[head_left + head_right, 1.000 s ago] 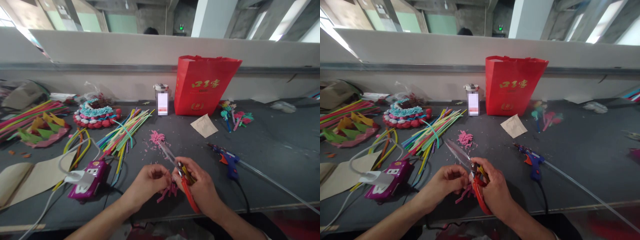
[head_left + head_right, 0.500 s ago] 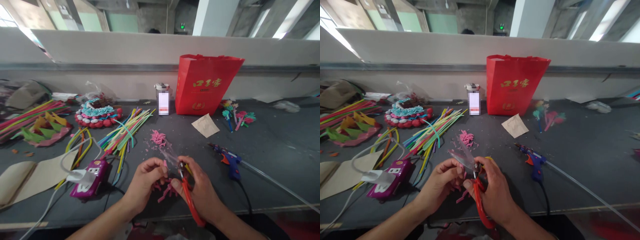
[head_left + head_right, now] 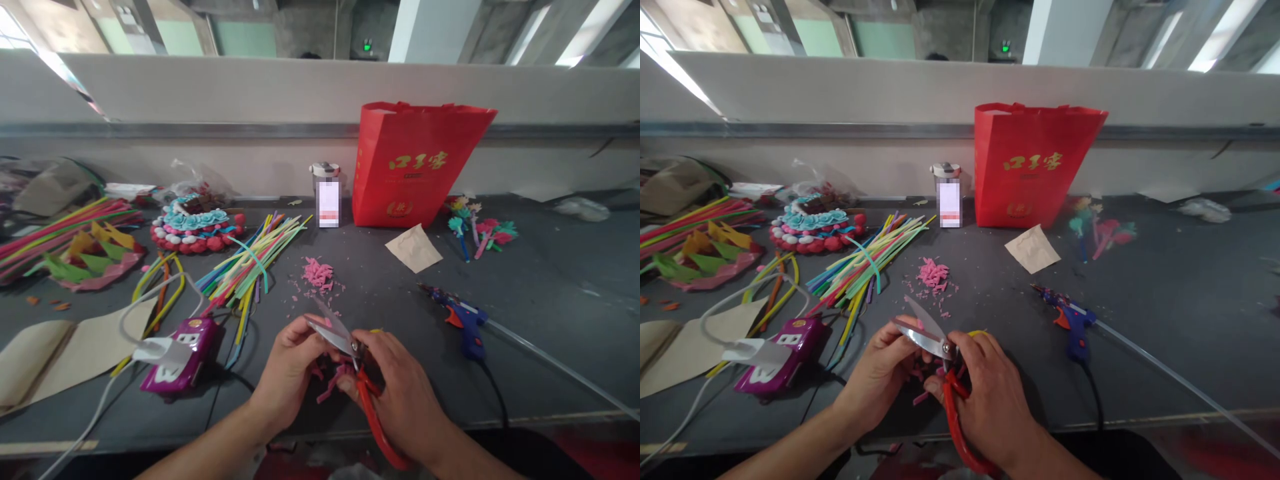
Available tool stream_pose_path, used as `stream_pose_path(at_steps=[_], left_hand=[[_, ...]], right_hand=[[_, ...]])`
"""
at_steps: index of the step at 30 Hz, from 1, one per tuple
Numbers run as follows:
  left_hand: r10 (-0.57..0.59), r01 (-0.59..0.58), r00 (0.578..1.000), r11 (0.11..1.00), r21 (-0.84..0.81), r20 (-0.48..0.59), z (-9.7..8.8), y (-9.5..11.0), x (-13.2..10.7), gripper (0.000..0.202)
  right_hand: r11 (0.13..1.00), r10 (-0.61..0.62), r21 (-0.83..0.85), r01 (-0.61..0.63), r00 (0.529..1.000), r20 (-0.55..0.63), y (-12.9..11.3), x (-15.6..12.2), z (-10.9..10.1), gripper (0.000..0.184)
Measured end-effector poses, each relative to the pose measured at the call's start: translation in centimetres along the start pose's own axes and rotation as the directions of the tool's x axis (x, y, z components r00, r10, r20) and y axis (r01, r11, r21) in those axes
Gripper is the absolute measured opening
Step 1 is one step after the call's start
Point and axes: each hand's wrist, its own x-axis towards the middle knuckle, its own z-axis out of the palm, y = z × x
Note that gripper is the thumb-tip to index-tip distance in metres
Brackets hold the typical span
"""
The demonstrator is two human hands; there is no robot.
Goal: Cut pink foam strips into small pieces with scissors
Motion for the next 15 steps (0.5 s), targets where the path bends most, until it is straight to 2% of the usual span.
stream_pose_path(at_steps=[6, 15], left_hand=[[0.000, -0.001, 1.000, 1.000, 0.028, 0.017, 0.15, -0.03, -0.09, 0.013], [-0.027, 0.027, 1.000, 0.999, 0.029, 0.015, 0.27, 0.20, -0.12, 0.019]], right_hand=[[1.000, 0.007, 0.024, -0.007, 1.000, -0.008, 0.08, -0.45, 0.08, 0.038], [0.999, 0.008, 0.048, -0.007, 1.000, -0.021, 0.49, -0.61, 0.26, 0.040]])
